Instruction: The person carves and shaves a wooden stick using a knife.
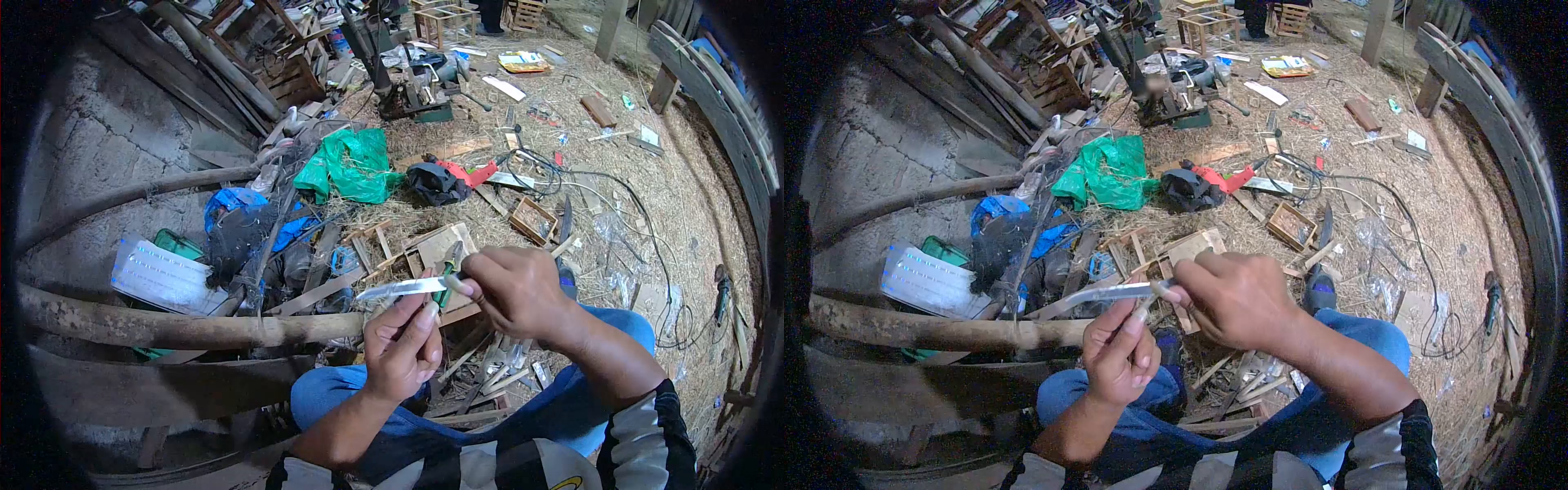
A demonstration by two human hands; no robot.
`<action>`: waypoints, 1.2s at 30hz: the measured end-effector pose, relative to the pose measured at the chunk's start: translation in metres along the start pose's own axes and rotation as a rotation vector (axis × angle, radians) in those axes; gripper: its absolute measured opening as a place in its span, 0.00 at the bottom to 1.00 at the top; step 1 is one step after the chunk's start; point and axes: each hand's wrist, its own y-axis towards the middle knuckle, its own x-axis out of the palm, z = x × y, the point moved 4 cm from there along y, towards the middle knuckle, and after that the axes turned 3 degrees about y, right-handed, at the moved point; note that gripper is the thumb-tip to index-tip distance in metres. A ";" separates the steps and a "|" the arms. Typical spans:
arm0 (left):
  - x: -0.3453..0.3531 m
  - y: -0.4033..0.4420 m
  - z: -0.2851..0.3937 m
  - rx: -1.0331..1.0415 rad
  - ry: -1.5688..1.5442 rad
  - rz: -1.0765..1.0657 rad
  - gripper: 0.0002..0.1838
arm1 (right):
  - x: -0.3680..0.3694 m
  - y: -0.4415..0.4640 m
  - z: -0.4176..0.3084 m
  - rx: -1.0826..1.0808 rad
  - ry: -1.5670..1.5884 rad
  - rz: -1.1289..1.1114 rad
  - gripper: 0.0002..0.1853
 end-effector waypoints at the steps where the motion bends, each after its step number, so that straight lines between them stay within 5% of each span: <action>1: -0.001 0.001 0.000 0.015 -0.036 -0.005 0.23 | -0.001 0.000 0.005 0.026 -0.029 0.001 0.10; 11: -0.002 -0.002 0.007 0.037 0.084 0.008 0.25 | -0.015 0.007 0.035 0.254 -0.101 0.113 0.11; 19: 0.001 -0.001 0.006 -0.039 -0.018 0.024 0.25 | 0.004 -0.001 -0.008 -0.004 0.072 -0.002 0.11; 36: 0.000 -0.002 0.004 -0.055 -0.184 -0.040 0.24 | -0.010 0.005 0.019 0.151 0.006 0.081 0.11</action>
